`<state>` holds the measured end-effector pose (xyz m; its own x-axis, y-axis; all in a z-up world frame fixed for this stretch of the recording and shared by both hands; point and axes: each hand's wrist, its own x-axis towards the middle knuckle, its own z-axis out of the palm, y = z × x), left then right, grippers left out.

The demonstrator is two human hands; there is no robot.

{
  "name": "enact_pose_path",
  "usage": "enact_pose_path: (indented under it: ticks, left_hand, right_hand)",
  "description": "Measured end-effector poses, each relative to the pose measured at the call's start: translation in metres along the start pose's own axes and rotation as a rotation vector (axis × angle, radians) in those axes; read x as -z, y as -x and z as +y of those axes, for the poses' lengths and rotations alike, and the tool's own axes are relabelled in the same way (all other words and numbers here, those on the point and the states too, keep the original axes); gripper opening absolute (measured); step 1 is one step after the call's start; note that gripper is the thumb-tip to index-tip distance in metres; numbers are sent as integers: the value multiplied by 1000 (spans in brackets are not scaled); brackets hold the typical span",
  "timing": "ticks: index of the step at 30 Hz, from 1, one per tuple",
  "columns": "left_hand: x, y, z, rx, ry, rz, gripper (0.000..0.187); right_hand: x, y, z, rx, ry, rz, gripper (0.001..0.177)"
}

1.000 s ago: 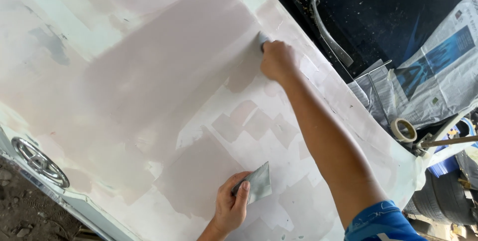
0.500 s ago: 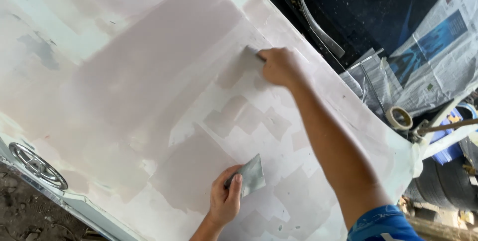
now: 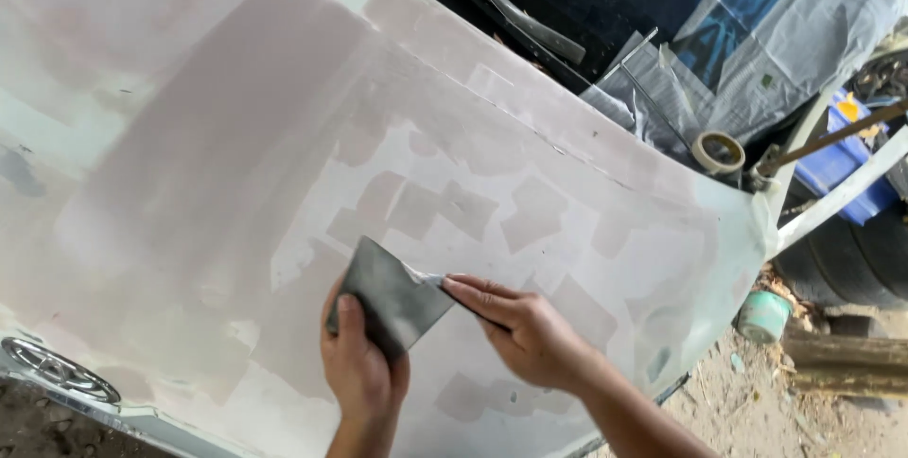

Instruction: The person applies a white body filler to the hood of a white car using two metal putty knives. They spread the filler across the surface, smoothing it out and occasionally scraping excess material from the tools.

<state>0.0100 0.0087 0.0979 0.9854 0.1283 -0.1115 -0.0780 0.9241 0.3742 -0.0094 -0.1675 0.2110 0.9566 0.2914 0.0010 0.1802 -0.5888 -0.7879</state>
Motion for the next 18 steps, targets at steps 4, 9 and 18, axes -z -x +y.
enact_pose_path:
  ticks: [4,9,18]
  left_hand:
    - [-11,2,5,-22,-163,-69,38]
    - [-32,10,2,-304,-1172,-395,33]
    - [2,-7,-13,-271,-915,-133,36]
  right_hand:
    - [15,19,28,102,327,-61,56]
    - [6,35,24,247,555,172,58]
    - [17,55,46,101,512,16,70]
